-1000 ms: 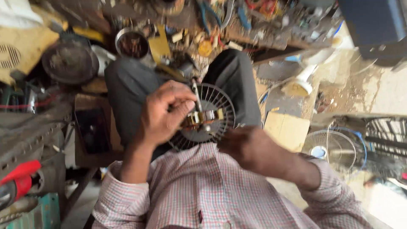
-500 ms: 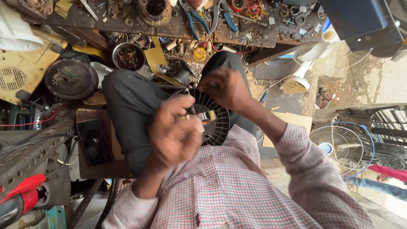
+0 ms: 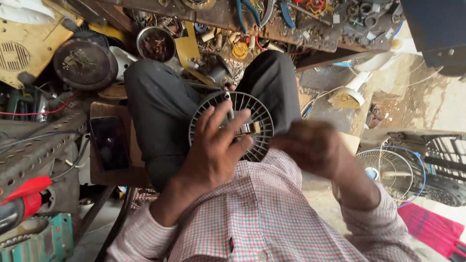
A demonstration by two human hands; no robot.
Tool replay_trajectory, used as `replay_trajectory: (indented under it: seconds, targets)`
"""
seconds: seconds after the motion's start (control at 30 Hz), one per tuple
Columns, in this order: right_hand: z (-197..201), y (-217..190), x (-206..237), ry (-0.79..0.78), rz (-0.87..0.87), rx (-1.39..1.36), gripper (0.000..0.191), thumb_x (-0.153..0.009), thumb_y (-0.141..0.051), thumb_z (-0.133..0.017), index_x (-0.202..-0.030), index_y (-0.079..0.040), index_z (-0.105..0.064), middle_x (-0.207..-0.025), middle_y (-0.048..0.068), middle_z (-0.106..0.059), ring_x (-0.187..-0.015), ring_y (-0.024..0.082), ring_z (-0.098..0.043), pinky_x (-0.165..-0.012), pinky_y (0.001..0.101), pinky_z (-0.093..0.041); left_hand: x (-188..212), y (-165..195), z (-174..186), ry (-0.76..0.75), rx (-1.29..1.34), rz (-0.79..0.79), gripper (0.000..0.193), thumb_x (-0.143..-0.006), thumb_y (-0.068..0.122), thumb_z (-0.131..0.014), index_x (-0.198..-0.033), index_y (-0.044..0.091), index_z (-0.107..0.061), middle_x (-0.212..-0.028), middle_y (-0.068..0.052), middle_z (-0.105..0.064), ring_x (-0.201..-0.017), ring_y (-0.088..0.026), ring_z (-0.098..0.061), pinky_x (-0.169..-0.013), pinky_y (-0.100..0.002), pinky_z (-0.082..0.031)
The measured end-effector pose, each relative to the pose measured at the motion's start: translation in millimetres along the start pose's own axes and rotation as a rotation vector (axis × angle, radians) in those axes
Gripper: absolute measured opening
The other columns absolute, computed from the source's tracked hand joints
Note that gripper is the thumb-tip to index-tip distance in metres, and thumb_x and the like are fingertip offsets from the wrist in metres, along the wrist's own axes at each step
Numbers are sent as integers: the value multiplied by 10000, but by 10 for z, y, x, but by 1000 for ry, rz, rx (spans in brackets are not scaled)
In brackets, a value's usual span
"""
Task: The person winds copper wire around the stator of a fan motor by hand. They hold the motor housing in their left hand and wrap the wire with their right hand, repeatedly rotating the stator to continue the winding process.
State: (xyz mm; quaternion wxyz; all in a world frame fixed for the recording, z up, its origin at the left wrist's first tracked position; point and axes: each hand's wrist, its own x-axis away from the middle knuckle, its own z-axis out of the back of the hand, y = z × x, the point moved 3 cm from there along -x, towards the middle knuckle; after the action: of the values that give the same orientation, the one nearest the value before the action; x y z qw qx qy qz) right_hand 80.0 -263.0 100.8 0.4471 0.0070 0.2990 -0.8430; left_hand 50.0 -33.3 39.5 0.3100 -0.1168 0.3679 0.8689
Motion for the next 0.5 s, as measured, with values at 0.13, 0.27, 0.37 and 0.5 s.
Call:
replay_trajectory:
  seconds: [0.13, 0.27, 0.37, 0.5]
  targets:
    - [-187, 385, -32, 55, -331, -125, 39, -846, -125, -826, -864, -114, -793, -734, 27, -713, -582, 155, -640, -508, 323, -493, 123, 134, -12, 37, -129, -69, 120, -1008, 124, -697, -1060, 22, -732, -1513, -162, -516, -1427, -396, -437, -1198, -575, -355]
    - [-585, 705, -321, 106, -542, -277, 105, -845, -163, -845, -915, -118, -781, -767, 53, -705, -649, 185, -676, -578, 341, -533, 39, 73, 55, 131, -34, -84, 131, -954, 129, -705, -1012, 13, -719, -1374, -177, -604, -1302, -404, -531, -1079, -550, -442]
    - [-670, 912, -477, 225, -483, -253, 36, -872, -153, -763, -903, -137, -775, -850, 32, -745, -699, 186, -706, -582, 332, -544, -235, -125, 82, 304, 385, 213, 130, -1006, 156, -709, -966, 34, -686, -1099, -97, -679, -1044, -302, -664, -892, -433, -546]
    - [-548, 588, -490, 171, -154, 251, 30, -878, -134, -737, -903, -135, -754, -835, 32, -702, -712, 233, -665, -620, 394, -520, -736, -513, 142, -105, 270, 315, 331, -869, 320, -853, -830, 21, -716, -830, -126, -667, -774, -292, -683, -692, -430, -538]
